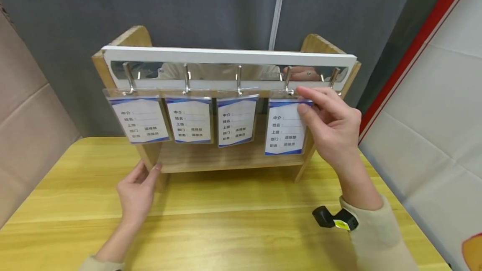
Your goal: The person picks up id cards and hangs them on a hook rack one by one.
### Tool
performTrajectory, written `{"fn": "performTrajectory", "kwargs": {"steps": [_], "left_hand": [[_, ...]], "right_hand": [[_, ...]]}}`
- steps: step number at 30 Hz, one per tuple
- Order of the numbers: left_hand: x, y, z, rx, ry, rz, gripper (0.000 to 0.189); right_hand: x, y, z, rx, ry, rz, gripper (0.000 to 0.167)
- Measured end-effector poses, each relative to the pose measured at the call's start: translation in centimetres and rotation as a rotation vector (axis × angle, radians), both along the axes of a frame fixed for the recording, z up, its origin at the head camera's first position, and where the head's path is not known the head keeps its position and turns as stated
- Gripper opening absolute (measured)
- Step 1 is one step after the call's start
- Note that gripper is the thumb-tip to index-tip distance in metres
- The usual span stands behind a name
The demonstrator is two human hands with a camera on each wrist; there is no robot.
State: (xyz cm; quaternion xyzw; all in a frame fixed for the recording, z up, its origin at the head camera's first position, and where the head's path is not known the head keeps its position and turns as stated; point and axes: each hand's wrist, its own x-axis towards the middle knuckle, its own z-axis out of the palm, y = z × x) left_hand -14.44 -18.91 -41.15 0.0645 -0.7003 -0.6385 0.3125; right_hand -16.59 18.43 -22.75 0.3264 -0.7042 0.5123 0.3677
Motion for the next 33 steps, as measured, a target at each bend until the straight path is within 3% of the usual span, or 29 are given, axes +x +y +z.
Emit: {"fn": "performTrajectory", "kwargs": {"steps": [9, 16, 33], "left_hand": [[0.0, -0.1, -0.1, 0.002, 0.002, 0.007, 0.038], [-0.1, -0.1, -0.2, -0.037, 0.0, 0.014, 0.038], [-0.1, 0.0, 0.0, -0.042, 0.025, 0.017, 0.038]], "right_hand": [[-0.7, 0.0, -0.5, 0.052, -0.037, -0.019, 0.033], [-1.1, -0.2, -0.8, 0.005, -0.02, -0.004, 0.034], [-1.1, -0.8, -1.1, -0.012, 0.006, -0.055, 0.033]]}}
